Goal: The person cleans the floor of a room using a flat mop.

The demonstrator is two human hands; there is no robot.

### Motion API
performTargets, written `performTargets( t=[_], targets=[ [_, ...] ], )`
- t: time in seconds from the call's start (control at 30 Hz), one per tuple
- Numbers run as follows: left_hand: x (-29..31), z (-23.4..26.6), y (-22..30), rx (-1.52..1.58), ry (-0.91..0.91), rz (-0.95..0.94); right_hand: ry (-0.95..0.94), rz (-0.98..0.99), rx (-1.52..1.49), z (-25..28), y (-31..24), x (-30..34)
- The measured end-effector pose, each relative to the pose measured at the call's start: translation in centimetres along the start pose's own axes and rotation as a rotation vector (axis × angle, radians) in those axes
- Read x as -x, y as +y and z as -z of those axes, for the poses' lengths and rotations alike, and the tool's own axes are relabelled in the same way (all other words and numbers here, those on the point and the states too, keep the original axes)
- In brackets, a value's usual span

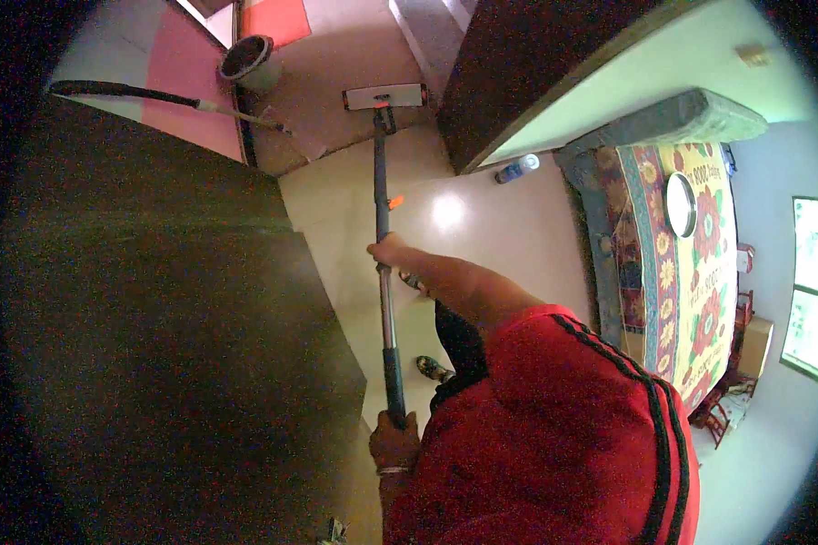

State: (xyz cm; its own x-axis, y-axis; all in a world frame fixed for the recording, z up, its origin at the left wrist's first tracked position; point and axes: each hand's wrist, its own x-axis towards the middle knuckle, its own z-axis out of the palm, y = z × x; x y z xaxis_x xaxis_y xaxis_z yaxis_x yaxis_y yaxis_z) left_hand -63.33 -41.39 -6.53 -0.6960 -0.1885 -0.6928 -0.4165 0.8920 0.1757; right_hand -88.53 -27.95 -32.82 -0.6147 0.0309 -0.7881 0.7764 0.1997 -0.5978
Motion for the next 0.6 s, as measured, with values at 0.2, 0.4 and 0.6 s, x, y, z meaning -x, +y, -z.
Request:
performTargets(
  t=[0.2,0.4,0.6],
  targets=[
    [6.2,-1.1,-9.9,-0.312,0.141,-0.093,-0.021,0.007,-0.253,-8.5,8.4,7.0],
    [10.9,-10.7,-31.1,-0.522,-0.083,0.2,-0.401,-0.176,-0.564,-12.1,19.7,17.7],
    [16.0,-5.5,-22.6,-0.474,0.247,-0.012,-0.204,-0.407,-0.561,-13.0,22.6,19.9]
  ],
)
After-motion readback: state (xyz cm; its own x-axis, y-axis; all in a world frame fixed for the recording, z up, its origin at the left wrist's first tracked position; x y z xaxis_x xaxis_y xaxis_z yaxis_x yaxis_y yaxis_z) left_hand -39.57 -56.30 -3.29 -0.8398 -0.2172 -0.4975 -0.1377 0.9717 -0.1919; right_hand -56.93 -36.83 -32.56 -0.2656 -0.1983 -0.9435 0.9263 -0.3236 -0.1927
